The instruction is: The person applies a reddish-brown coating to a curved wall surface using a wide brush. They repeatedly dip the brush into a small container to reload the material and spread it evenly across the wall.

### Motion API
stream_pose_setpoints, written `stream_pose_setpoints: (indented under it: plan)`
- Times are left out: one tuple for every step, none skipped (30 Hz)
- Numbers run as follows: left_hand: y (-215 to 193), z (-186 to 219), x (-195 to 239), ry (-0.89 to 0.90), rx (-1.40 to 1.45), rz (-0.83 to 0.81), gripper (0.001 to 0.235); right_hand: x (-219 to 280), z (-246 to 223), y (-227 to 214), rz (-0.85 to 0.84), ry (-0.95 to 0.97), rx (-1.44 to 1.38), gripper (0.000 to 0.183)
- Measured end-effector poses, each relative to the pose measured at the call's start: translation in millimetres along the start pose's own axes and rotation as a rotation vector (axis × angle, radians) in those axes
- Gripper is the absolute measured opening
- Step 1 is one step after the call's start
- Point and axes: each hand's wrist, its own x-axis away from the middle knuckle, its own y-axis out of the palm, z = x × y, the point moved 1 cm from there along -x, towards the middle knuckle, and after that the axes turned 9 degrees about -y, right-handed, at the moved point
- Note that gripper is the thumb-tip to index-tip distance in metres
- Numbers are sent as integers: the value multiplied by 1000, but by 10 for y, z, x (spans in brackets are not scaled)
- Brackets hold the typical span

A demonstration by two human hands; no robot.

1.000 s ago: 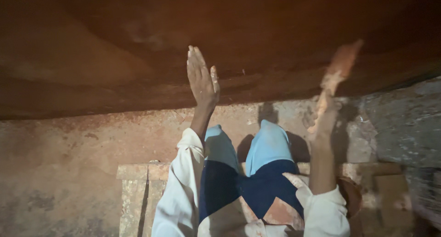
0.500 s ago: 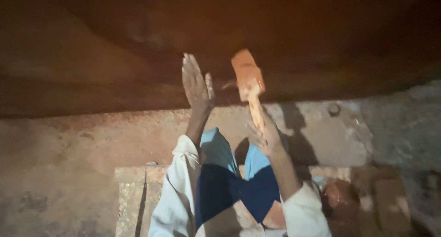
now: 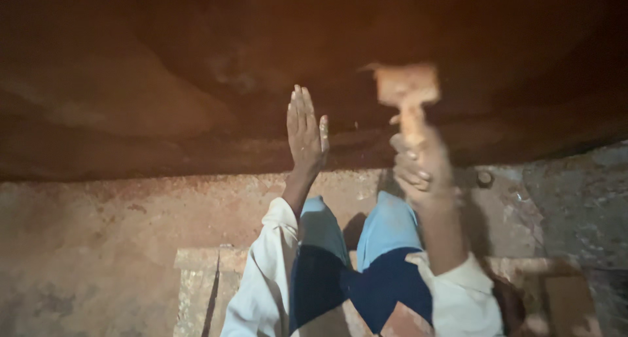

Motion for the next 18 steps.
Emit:
stream_pose_setpoints:
  plan:
    - [-1,6,-59,2,-4,8,60,26,-144,221,-48,-17,23,37]
    - [-6,24,-75,22,-2,19,60,30,-313,427,-152,5,-17,38]
    - [0,30,-111,41,1,31,60,37,-453,602,-255,28,-57,40]
    - [-15,22,-80,55,2,37,60,123,-495,716,-267,-10,-39,39]
    - [-36,4,-31,41,4,24,60,220,-523,788,-278,-47,-21,39]
    - [-31,-17,-59,30,8,20,60,199,-487,821,-276,-63,-16,39]
    - [-39,-33,-70,20,13,16,60,192,-453,817,-274,-78,-12,39]
    - [-57,-37,-96,19,3,30,60,155,-342,773,-260,-75,-22,39]
    - [-81,-40,-115,19,-6,43,59,104,-206,686,-247,-73,-32,40]
    - [-100,-46,-95,12,-17,49,59,50,-48,545,-225,-64,-44,41]
    - [-102,-48,-90,16,-16,52,59,-5,111,370,-203,-56,-56,42]
    - [-117,-55,-75,23,-17,53,60,-53,328,170,-115,-66,2,41]
    - [-134,-55,-56,29,-18,53,60,-86,544,-36,-28,-76,60,42]
    - [-143,-55,-76,29,-23,43,60,-101,717,-241,70,-5,29,41]
    - [-155,-48,-89,29,-27,34,60,-78,880,-441,168,65,-1,41]
    - [-164,-44,-111,31,-31,23,61,-25,1039,-626,249,105,-5,39]
    - [-179,-43,-137,43,-15,27,60,30,1177,-791,331,145,-8,36]
    - [-198,-41,-148,53,2,27,60,78,1284,-924,383,146,1,30]
